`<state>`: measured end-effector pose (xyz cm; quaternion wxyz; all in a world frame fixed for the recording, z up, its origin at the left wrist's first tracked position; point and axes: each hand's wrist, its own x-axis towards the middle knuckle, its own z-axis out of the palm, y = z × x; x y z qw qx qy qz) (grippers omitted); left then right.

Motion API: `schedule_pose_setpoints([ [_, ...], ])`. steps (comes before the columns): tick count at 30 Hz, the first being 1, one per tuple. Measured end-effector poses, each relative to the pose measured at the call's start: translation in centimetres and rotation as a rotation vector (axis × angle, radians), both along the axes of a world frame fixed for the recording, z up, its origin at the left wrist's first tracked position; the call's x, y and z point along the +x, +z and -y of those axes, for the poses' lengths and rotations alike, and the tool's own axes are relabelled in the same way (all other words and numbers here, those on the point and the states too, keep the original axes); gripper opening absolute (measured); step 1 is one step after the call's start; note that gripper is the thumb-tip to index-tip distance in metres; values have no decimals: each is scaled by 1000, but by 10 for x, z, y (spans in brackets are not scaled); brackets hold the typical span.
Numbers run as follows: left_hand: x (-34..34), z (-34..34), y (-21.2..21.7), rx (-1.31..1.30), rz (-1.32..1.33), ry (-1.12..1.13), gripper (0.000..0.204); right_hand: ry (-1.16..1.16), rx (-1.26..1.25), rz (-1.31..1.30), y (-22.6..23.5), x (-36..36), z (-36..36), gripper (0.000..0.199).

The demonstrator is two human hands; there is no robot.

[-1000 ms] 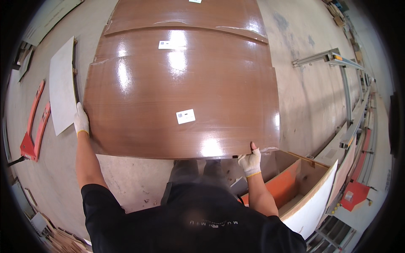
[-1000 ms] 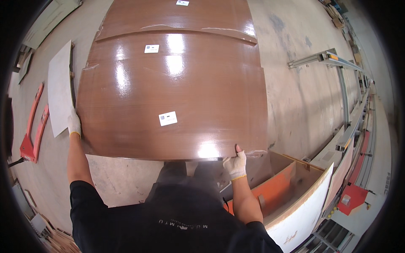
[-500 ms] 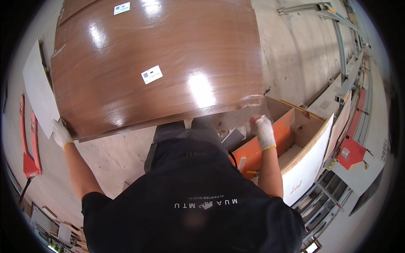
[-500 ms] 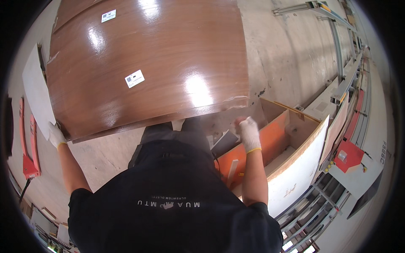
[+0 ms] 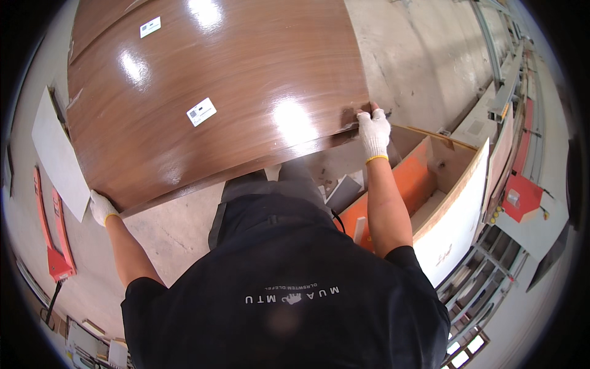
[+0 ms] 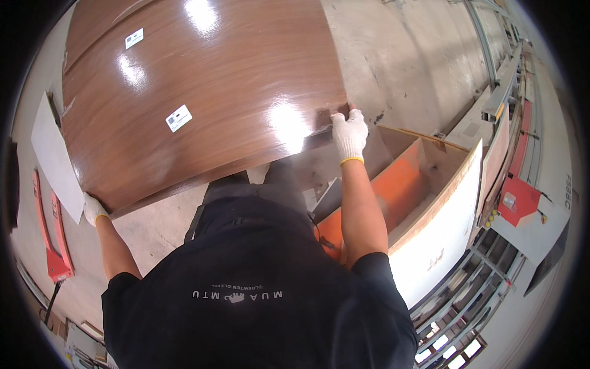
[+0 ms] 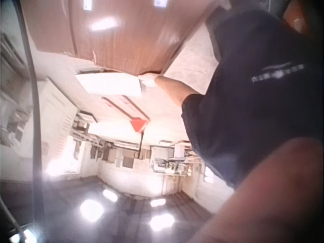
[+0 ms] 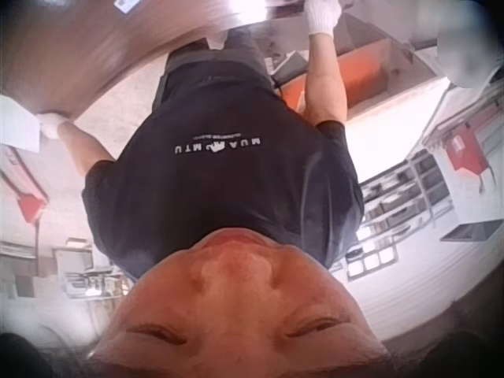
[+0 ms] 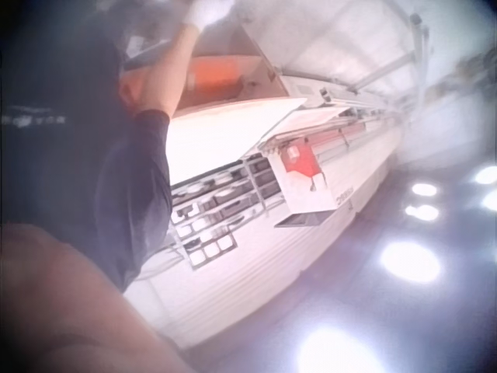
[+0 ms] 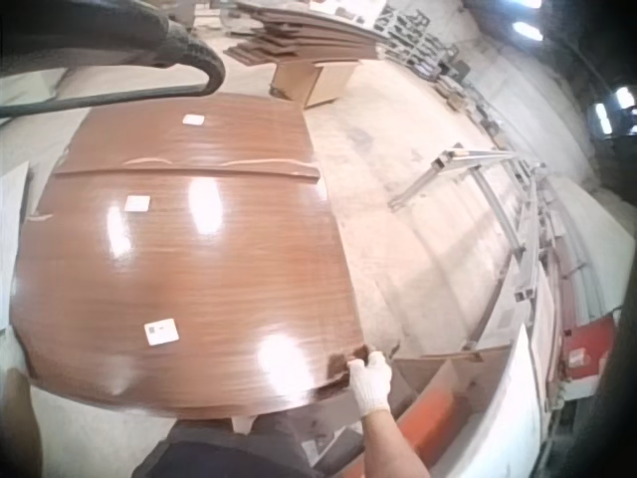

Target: The person repeatedly picks up large brown panels from a stack and places them onto a white worktable. The person handles the panels one at a time, aligning them on the table surface throughout the clip.

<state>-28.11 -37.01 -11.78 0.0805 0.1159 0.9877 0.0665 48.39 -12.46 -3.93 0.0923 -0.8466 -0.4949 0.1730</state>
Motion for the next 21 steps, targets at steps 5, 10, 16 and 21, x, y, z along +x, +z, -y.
schedule_pose_setpoints([
  [5, 4, -6, 3, 300, 89, 6, 86, -26, -36, 20, -2, 0, -2, 61],
  [10, 6, -17, 4, 605, 172, -41, 76, -79, 20, -97, 2, -5, -3, 66],
  [16, 12, -14, 12, 392, 133, -75, 68, 105, -66, -35, 27, -15, -9, 51],
  [21, 82, -100, 42, 206, -375, -452, 67, 152, -185, -126, 67, 4, 19, 61],
])
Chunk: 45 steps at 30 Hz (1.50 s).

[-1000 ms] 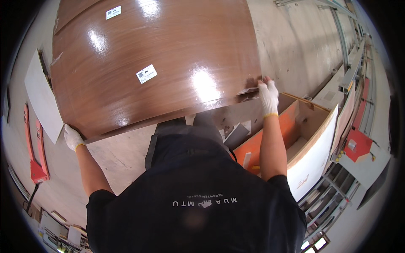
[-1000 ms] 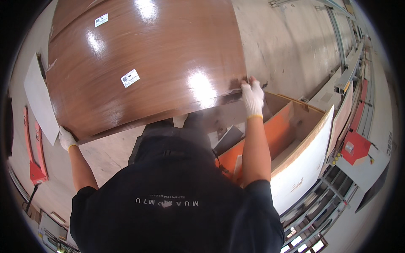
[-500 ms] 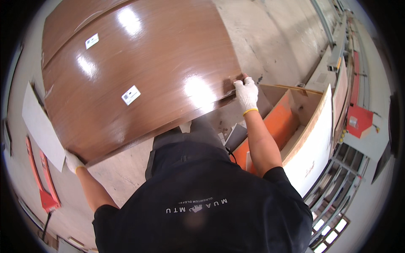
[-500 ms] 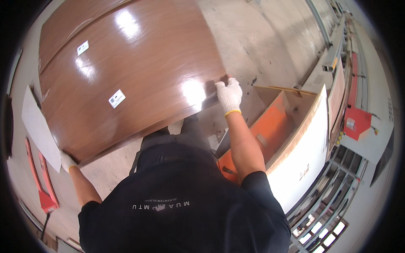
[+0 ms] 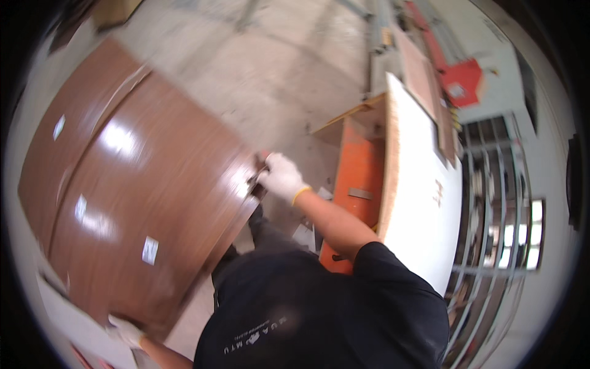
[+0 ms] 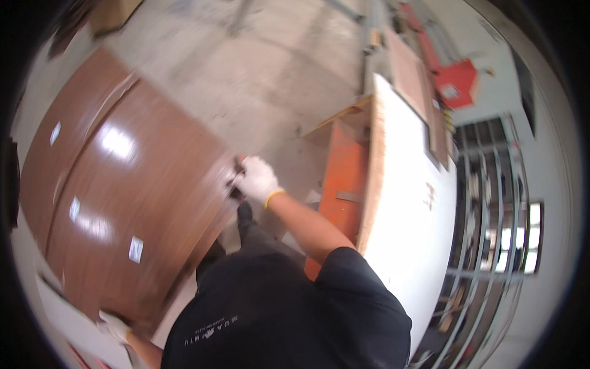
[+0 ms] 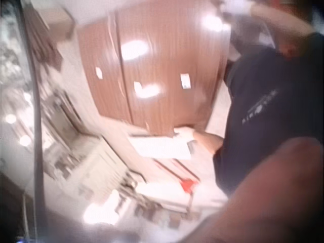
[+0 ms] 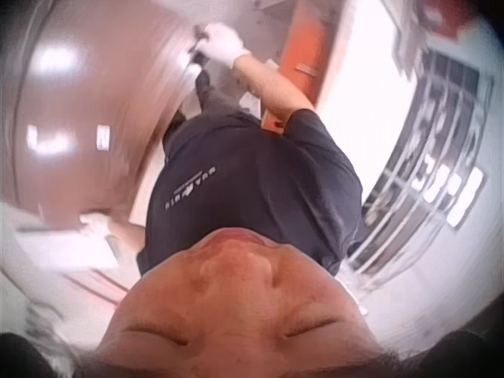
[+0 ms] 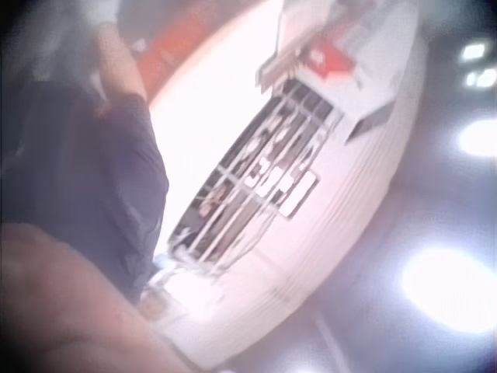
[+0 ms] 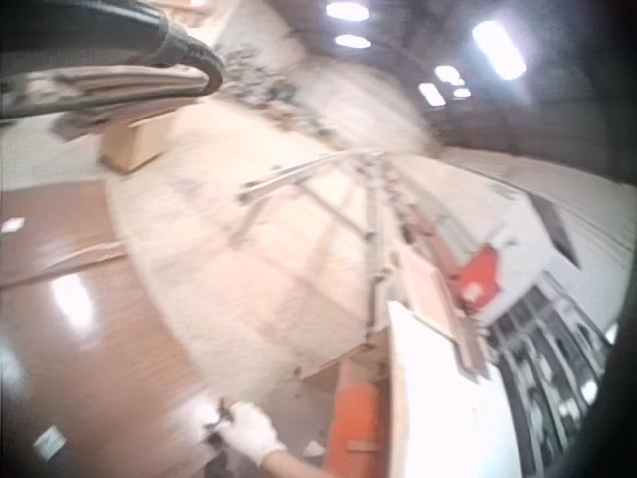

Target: The person repeatedly picks up large brown panels from a stack and places them onto a white worktable. The person handles the panels one at a time, aligning them on the table surface throughout the clip.

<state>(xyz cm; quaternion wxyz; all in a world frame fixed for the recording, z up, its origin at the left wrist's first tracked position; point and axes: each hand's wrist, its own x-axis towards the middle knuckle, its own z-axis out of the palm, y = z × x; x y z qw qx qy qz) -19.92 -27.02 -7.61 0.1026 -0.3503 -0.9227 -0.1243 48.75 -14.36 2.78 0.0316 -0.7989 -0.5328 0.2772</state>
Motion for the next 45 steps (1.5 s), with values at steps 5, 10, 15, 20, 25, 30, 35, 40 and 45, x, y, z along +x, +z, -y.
schedule_pose_setpoints([
  [5, 167, -105, 23, 100, 180, -287, 54, -98, 316, 235, 41, 101, 80, 65],
  [10, 323, -148, 51, 522, 758, -818, 45, -1265, 734, -27, 51, 288, 227, 53],
  [15, 442, -170, 98, 382, 552, -1300, 36, -1197, 498, 664, 23, 410, 376, 34],
  [20, 631, -169, 156, 253, 889, -1690, 27, -1623, 1845, -615, 26, 515, 402, 57],
  [25, 852, -133, 185, 36, 1028, -2369, 32, -1429, 2100, -940, 30, 563, 410, 31],
  [30, 1033, -10, 187, -628, 1293, -2203, 55, -1555, 2112, -1133, 36, 505, 360, 37],
  [35, 1118, 23, 182, -1389, 2211, -1343, 55, -1095, 1259, -867, 31, 443, 321, 38],
  [40, 1080, -29, 188, -1145, 2140, -1485, 44, -1024, 753, -372, 28, 455, 367, 50],
  [45, 1004, -114, 207, -1239, 2406, -1191, 40, -1057, 1502, -1099, 56, 482, 361, 66],
])
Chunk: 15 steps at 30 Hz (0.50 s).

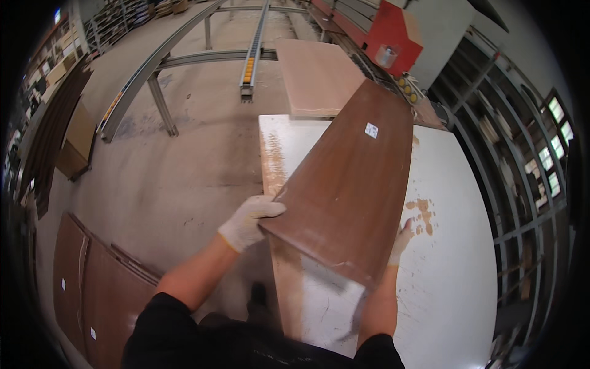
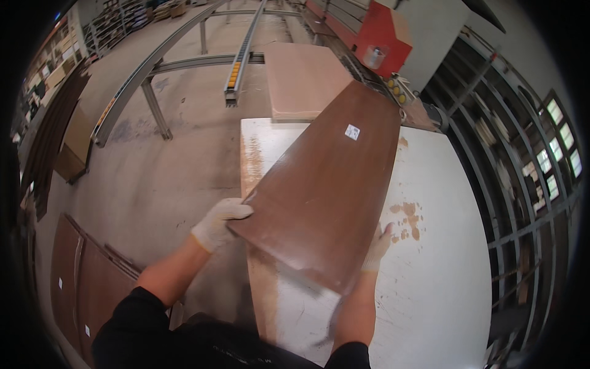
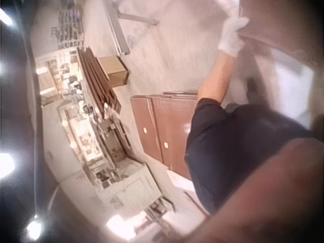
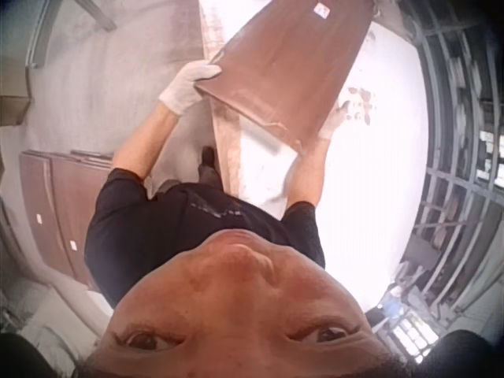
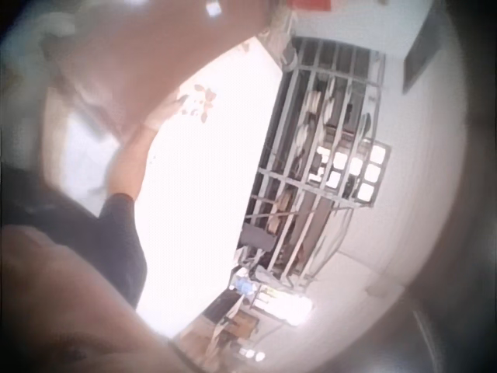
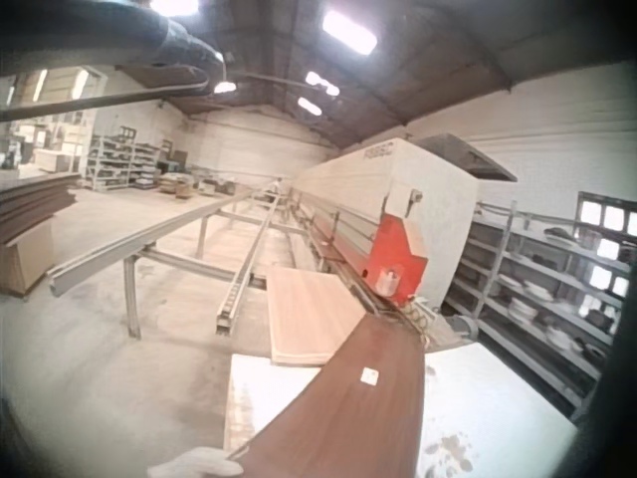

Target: The person repeatedly picks up large brown panels from a stack and places them onto a white worktable. The person handles the panels one at a time, aligning them on the table surface throughout the clip.

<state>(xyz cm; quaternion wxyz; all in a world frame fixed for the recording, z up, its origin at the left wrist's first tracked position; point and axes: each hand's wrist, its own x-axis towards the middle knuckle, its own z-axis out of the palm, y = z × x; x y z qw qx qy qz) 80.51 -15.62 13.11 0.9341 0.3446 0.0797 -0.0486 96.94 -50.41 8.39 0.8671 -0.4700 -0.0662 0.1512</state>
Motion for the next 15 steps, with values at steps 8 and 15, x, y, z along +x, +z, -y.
schedule_pose_setpoints([
  [8, -136, -154, 6, 321, -1, 97, 54, 236, 333, -62, 11, 33, -111, 57],
  [15, -305, -208, -32, 12, -29, 966, 68, 294, 457, -211, -11, -75, -228, 58],
])
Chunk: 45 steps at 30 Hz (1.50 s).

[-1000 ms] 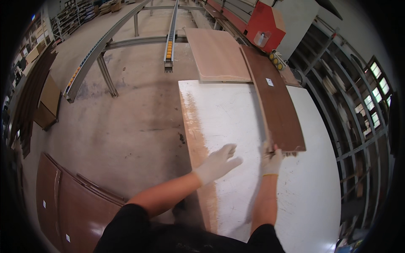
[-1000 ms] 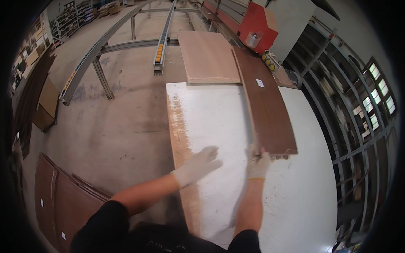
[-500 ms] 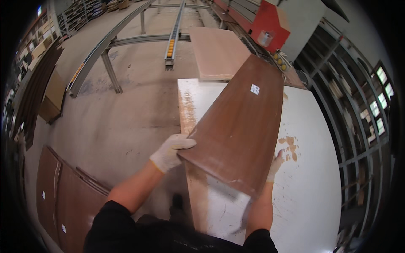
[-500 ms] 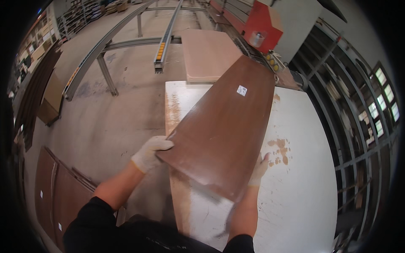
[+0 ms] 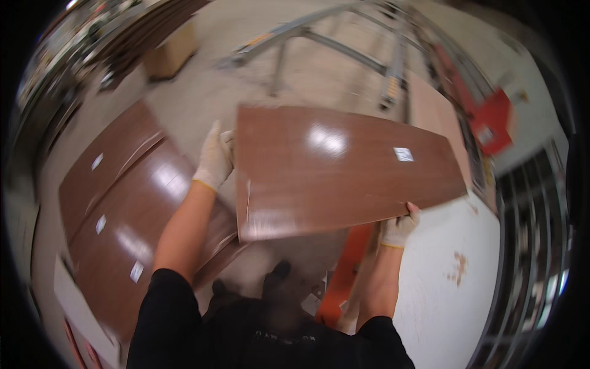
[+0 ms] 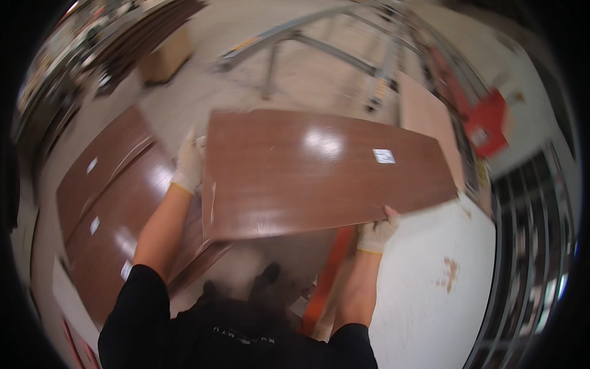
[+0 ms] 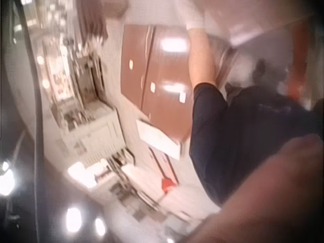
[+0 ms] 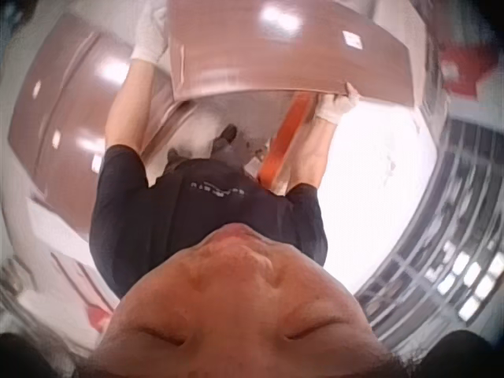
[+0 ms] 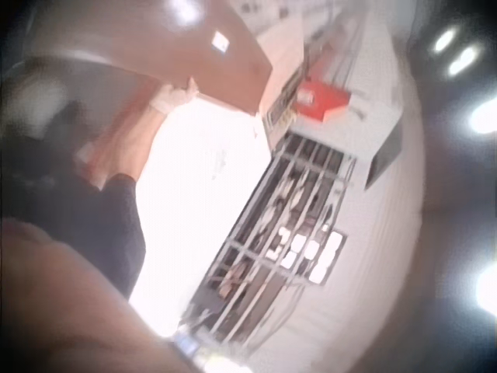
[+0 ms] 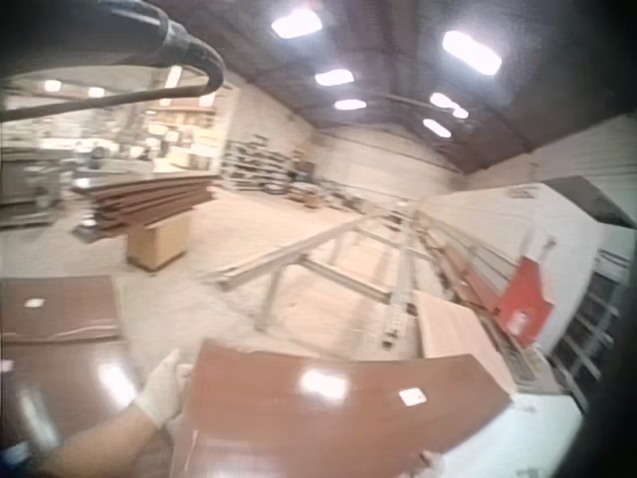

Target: The person repeatedly picks up large brown panels from a stack and places them onto a white worktable. The person handles the panels one at a time, aligning them on the table surface throughout the clip.

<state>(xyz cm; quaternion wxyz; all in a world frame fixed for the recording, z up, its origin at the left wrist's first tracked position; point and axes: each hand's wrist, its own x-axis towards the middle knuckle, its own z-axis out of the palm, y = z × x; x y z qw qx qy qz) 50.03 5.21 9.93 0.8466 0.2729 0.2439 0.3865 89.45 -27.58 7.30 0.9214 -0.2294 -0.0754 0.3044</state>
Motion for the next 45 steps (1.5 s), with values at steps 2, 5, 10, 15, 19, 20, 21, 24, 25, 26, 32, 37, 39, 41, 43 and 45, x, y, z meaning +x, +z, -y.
schedule_pose_setpoints([
  [2, -85, 5, -26, 42, -441, 280, 76, 102, 46, 18, 7, -63, -50, 58],
  [5, -247, 29, -65, 409, -1333, 326, 64, 302, 43, 85, 39, -166, -92, 58],
  [10, -458, 103, -113, 457, -2131, 530, 58, 520, -57, 126, 66, -339, -179, 60],
  [15, -524, 158, -158, 359, -2310, 468, 65, 803, -95, 68, 38, -502, -249, 52],
  [19, -529, 164, -175, 412, -2349, 430, 70, 1045, -88, -75, 5, -611, -294, 53],
  [20, -529, 164, -176, 347, -2318, 357, 70, 1110, -30, -95, -3, -634, -307, 53],
  [21, -529, 164, -175, 351, -2326, 367, 70, 1159, -67, -118, -11, -658, -320, 54],
  [24, -528, 162, -168, 376, -2324, 404, 70, 1247, -189, -204, -34, -725, -364, 55],
  [25, -529, 161, -165, 374, -2313, 413, 70, 1311, -108, -188, -41, -744, -379, 56],
  [26, -529, 160, -162, 382, -2313, 419, 71, 1331, -96, -180, -47, -764, -393, 57],
  [32, -529, 157, -149, 376, -2254, 380, 70, 1359, -159, -196, -80, -863, -489, 48],
  [37, -531, 154, -143, 355, -2224, 360, 72, 1321, -170, -268, -106, -921, -559, 45],
  [39, -532, 153, -142, 338, -2174, 365, 72, 1328, -126, -301, -117, -936, -575, 46],
  [41, -533, 152, -141, 360, -2204, 373, 71, 1325, -143, -331, -126, -947, -584, 48],
  [43, -533, 151, -140, 346, -2178, 385, 70, 1299, -171, -306, -132, -954, -590, 50],
  [45, -534, 151, -140, 310, -2133, 367, 72, 1322, -134, -272, -138, -958, -593, 48],
])
